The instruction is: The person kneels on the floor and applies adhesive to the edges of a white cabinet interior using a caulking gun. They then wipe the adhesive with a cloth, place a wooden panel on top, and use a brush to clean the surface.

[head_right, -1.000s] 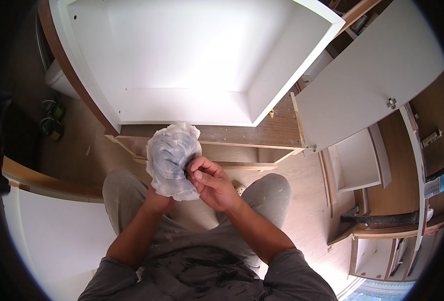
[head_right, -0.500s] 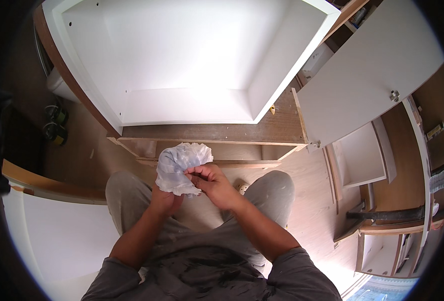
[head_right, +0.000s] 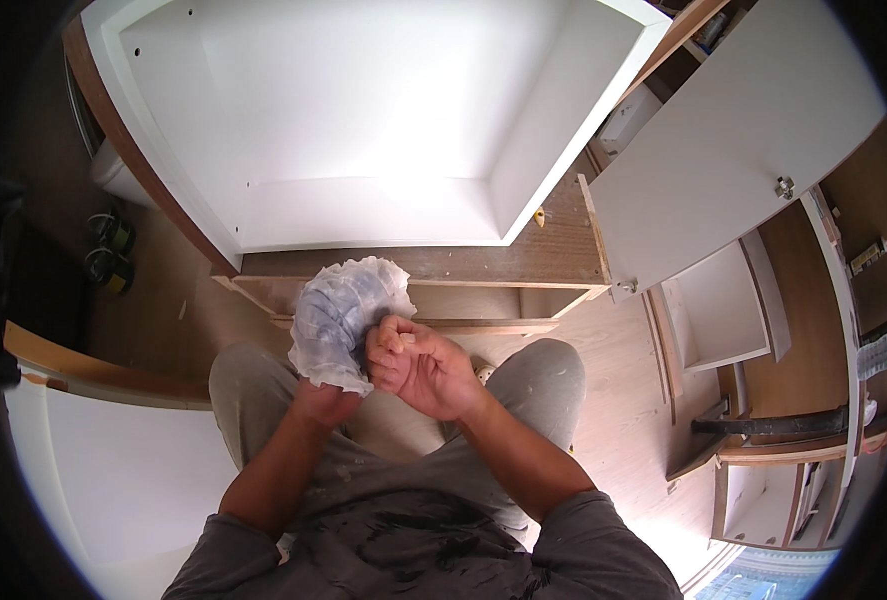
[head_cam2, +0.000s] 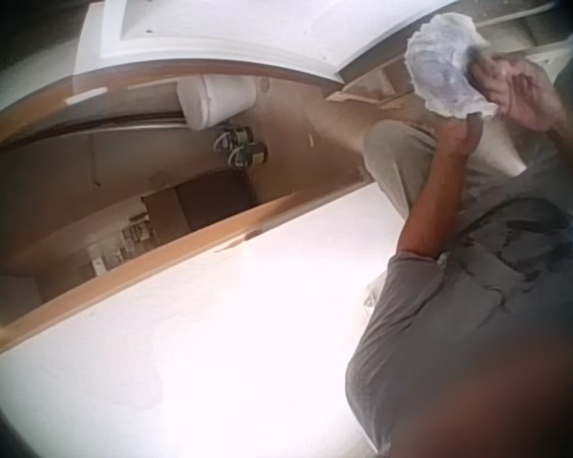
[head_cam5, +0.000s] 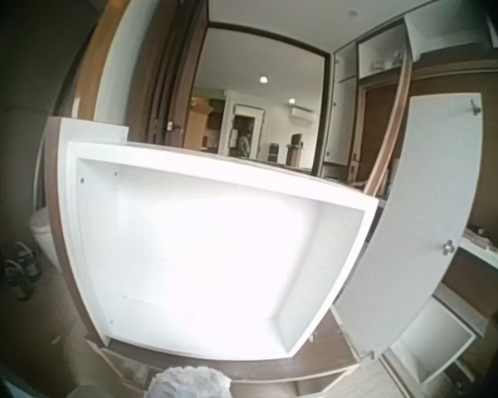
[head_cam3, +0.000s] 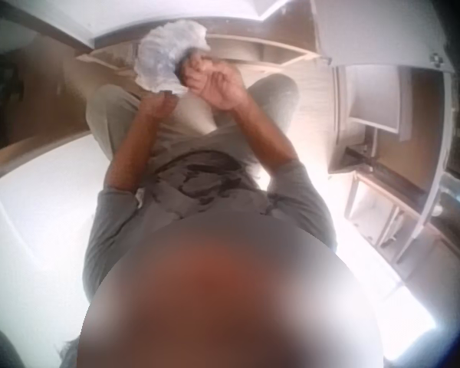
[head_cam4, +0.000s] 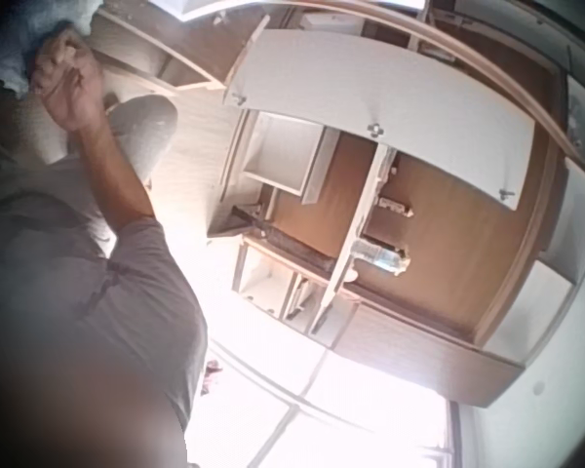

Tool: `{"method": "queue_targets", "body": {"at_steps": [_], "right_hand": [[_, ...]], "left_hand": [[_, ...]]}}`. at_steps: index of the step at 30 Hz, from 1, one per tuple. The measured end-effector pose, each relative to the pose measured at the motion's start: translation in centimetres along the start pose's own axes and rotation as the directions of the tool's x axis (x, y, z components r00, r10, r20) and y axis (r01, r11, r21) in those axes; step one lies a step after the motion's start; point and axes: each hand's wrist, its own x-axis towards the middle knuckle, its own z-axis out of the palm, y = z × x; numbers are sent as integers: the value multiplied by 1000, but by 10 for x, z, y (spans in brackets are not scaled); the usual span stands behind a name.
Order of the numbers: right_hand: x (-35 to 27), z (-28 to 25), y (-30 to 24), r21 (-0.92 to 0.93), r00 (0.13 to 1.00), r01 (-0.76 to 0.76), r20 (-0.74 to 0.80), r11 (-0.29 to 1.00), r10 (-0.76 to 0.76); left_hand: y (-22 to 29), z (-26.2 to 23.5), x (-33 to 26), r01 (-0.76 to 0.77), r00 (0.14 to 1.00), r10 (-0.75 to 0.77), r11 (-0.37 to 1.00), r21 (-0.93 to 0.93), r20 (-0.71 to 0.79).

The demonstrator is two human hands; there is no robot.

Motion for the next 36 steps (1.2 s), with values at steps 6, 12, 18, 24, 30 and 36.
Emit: {"method": "queue_targets", "body": {"at_steps": [6, 12, 18, 24, 30, 36], "right_hand": [[2, 1, 5, -169, 990, 83, -100, 982, -101], [6, -8, 21, -652, 951, 97, -162, 752, -264], [3, -11, 14, -775, 980, 128, 3, 619, -198], [4, 12, 12, -944, 895, -143, 5, -298, -446], [3, 8, 31, -801, 928, -251, -39, -544, -370], [16, -8, 35, -802, 935, -200, 15, -563, -354]], "left_hand": [[-3, -7, 3, -39, 972, 9, 991, 125, 234], [-18, -1, -2, -124, 978, 158, 966, 229, -134], [-2, -17, 14, -76, 991, 71, 996, 41, 110], [-2, -1, 5, -142, 990, 143, 988, -69, 12], [-2, -1, 7, -136, 978, 186, 905, 404, -89], [-9, -1, 13, -241, 886, 316, 939, 247, -339]]}}
